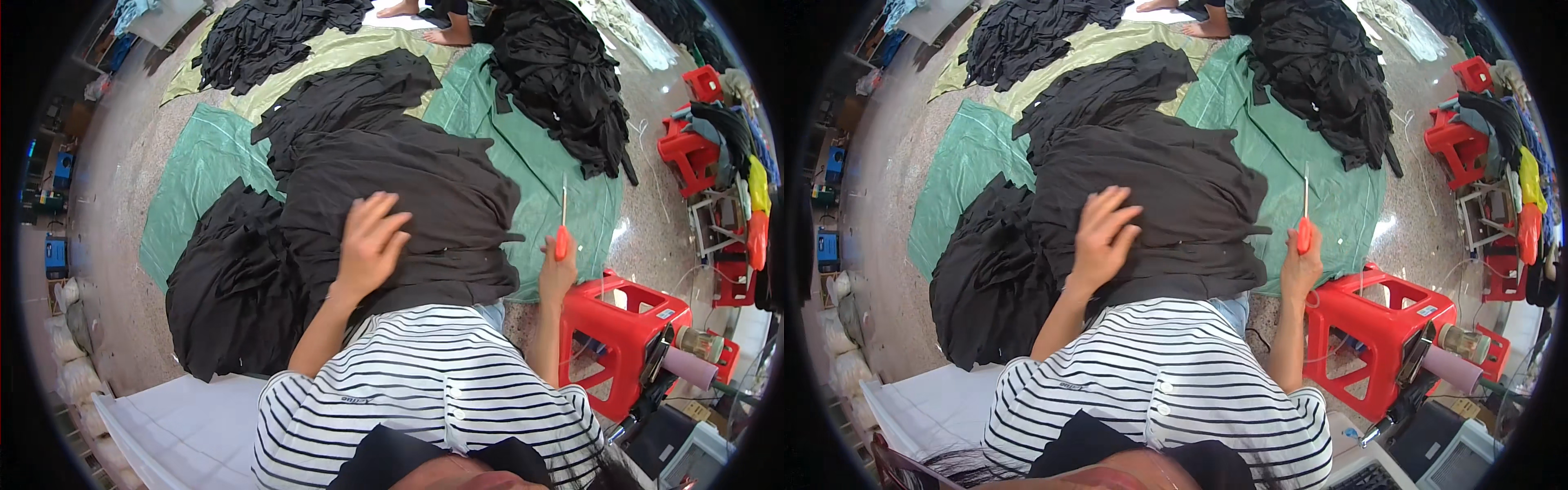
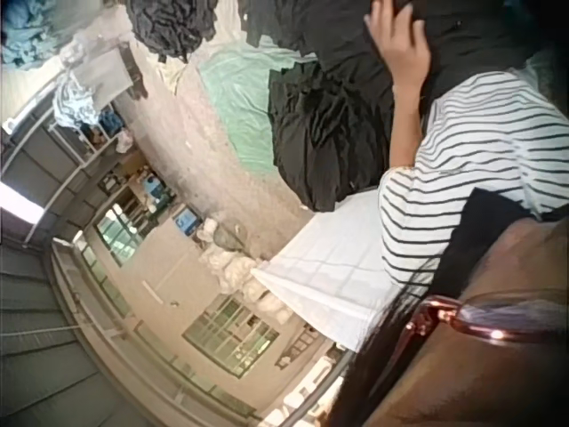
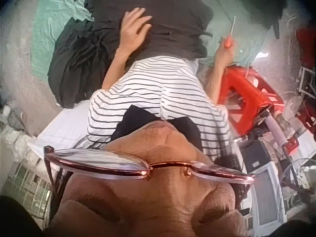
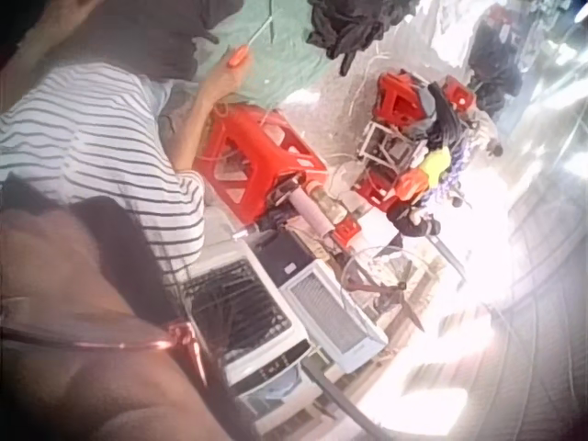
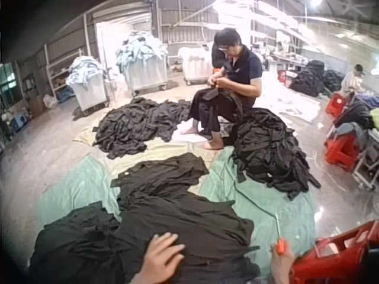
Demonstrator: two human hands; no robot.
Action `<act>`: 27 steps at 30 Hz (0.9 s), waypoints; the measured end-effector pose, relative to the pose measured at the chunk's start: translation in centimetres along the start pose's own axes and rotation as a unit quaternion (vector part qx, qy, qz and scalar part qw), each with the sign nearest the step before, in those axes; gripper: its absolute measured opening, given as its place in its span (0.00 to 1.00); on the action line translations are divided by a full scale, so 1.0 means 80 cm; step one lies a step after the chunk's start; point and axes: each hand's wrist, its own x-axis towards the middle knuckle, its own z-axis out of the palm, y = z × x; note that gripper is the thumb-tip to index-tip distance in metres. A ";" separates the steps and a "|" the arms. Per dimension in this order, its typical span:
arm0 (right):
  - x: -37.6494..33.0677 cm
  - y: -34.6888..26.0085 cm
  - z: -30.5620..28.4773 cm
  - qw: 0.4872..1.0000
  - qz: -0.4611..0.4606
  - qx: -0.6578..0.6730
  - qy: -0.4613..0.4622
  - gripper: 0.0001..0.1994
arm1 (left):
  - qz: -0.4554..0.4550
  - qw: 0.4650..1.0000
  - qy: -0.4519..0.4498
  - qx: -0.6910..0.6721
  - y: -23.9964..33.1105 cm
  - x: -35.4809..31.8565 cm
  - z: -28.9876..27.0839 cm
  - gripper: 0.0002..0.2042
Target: Trimming excess threads from black fabric pieces using scissors.
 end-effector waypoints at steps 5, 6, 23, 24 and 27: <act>0.017 0.007 0.044 0.994 -0.074 0.039 -0.066 0.21 | -0.089 0.990 0.088 0.058 -0.043 -0.031 -0.046 0.10; 0.021 0.011 0.055 0.990 -0.088 0.061 -0.089 0.21 | -0.081 0.991 0.081 0.070 -0.043 -0.031 -0.051 0.10; -0.034 0.060 0.027 0.973 -0.062 -0.143 -0.171 0.24 | -0.035 0.982 -0.176 0.061 0.022 -0.055 -0.034 0.15; -0.032 0.063 0.026 0.973 -0.062 -0.143 -0.171 0.24 | -0.035 0.982 -0.176 0.061 0.023 -0.055 -0.040 0.15; -0.029 0.059 0.021 0.924 0.193 0.127 -0.305 0.22 | -0.123 0.946 -0.283 0.101 0.033 -0.052 -0.066 0.25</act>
